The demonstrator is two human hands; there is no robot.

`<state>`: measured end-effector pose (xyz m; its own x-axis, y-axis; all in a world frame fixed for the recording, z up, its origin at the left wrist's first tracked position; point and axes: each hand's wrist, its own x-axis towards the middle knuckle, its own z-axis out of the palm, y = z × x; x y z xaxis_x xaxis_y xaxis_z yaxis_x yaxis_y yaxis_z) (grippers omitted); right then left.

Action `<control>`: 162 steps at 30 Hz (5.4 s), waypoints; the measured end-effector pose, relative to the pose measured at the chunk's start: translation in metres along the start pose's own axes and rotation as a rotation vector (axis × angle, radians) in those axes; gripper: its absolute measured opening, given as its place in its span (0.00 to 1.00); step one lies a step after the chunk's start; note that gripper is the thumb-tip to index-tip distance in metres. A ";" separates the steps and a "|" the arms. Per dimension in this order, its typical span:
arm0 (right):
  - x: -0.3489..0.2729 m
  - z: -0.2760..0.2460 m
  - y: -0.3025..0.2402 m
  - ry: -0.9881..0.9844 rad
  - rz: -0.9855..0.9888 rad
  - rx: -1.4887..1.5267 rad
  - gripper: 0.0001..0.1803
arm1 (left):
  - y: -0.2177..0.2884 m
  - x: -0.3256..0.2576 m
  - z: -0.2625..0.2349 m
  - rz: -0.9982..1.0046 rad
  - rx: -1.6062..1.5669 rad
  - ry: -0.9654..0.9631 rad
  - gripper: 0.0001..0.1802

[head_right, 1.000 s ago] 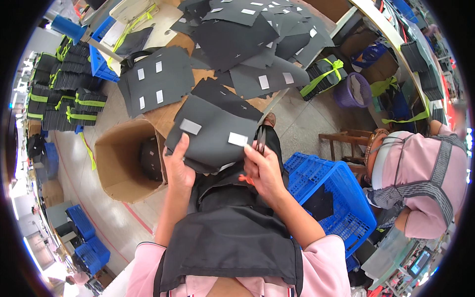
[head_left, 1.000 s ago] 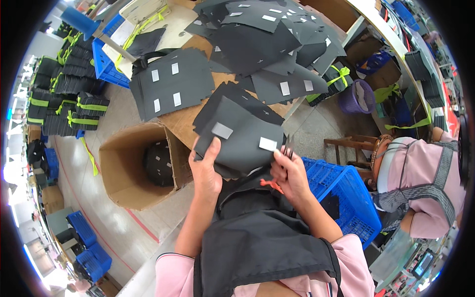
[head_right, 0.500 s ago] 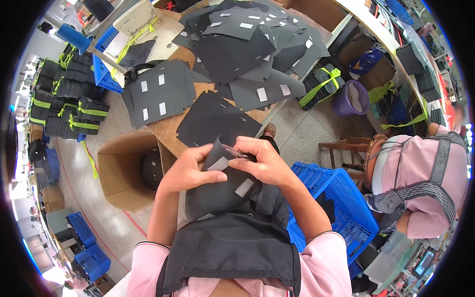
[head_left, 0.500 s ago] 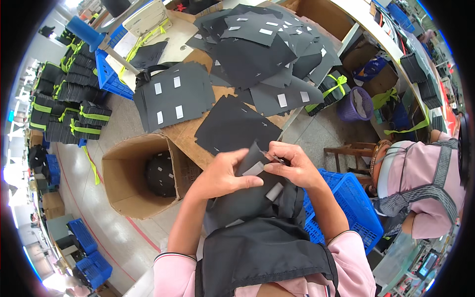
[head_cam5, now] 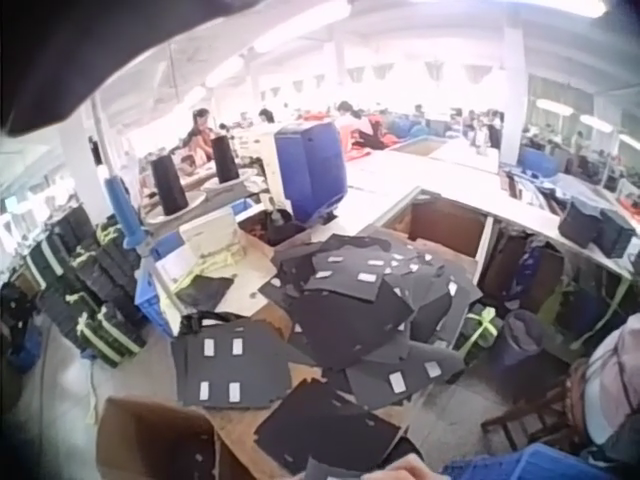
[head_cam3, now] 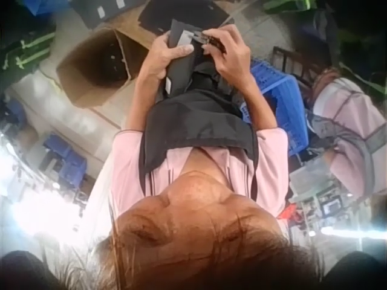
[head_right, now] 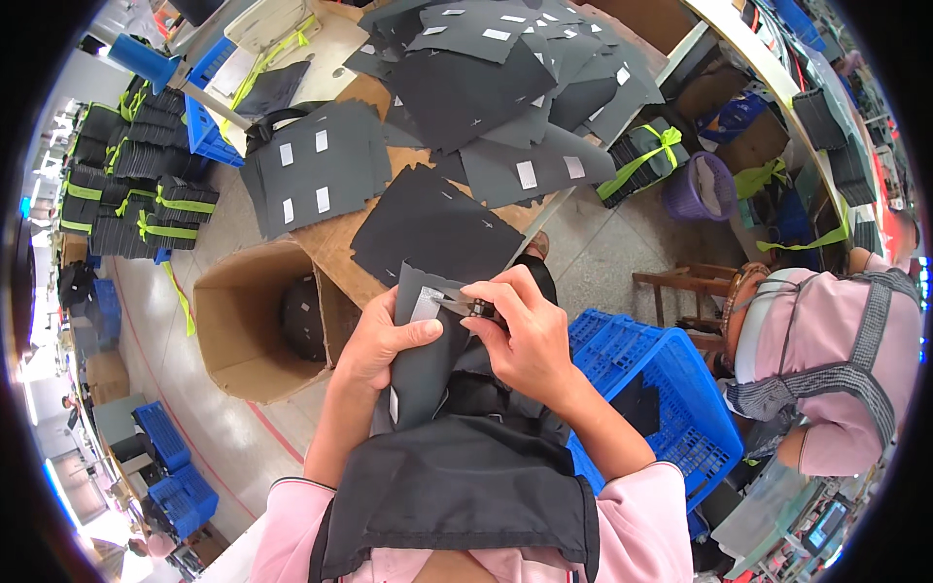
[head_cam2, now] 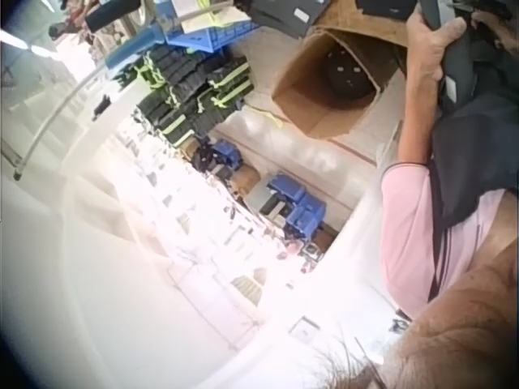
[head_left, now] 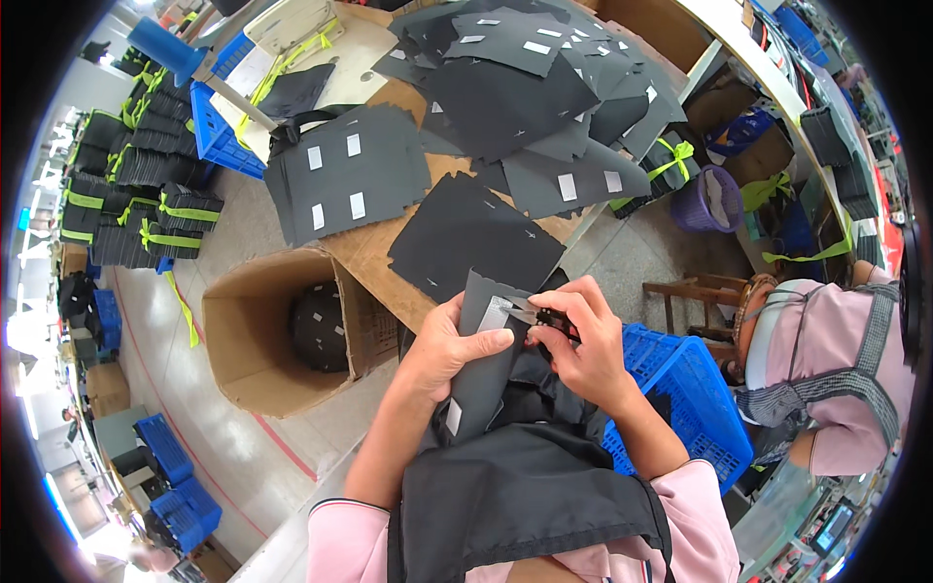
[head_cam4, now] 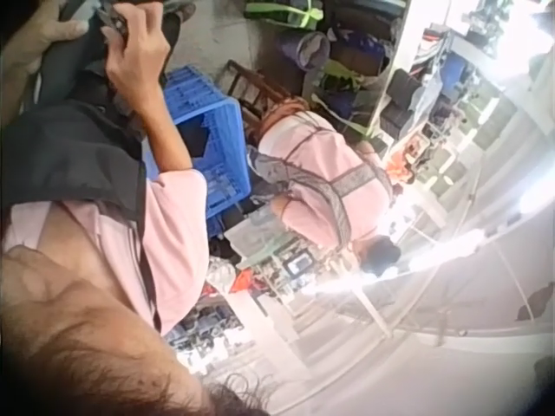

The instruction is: The recorder is inspecting and trimming excess threads from pieces of black fabric with white rectangular markings in a garment factory.

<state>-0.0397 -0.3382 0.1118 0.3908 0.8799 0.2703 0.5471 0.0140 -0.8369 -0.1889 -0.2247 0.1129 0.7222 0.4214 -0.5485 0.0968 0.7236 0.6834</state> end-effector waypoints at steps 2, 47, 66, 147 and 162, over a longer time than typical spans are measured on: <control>0.002 0.001 0.001 0.025 0.017 0.043 0.17 | 0.000 0.001 0.003 0.006 0.003 -0.010 0.30; -0.022 0.010 0.017 0.087 -0.041 -0.142 0.17 | -0.028 0.013 -0.014 0.133 -0.070 0.152 0.17; 0.002 0.033 0.076 0.168 0.442 0.124 0.26 | 0.151 0.055 -0.160 0.574 0.648 0.895 0.44; -0.009 0.000 0.006 -0.005 -0.164 -0.188 0.15 | -0.020 -0.004 -0.011 0.104 0.119 0.062 0.10; 0.022 -0.017 0.024 -0.382 0.275 0.218 0.09 | -0.022 0.003 -0.008 0.115 -0.032 0.141 0.16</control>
<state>-0.0053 -0.3260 0.1053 0.1781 0.9750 -0.1327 0.2795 -0.1794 -0.9432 -0.1943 -0.2347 0.0927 0.6243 0.5730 -0.5310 -0.0043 0.6821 0.7312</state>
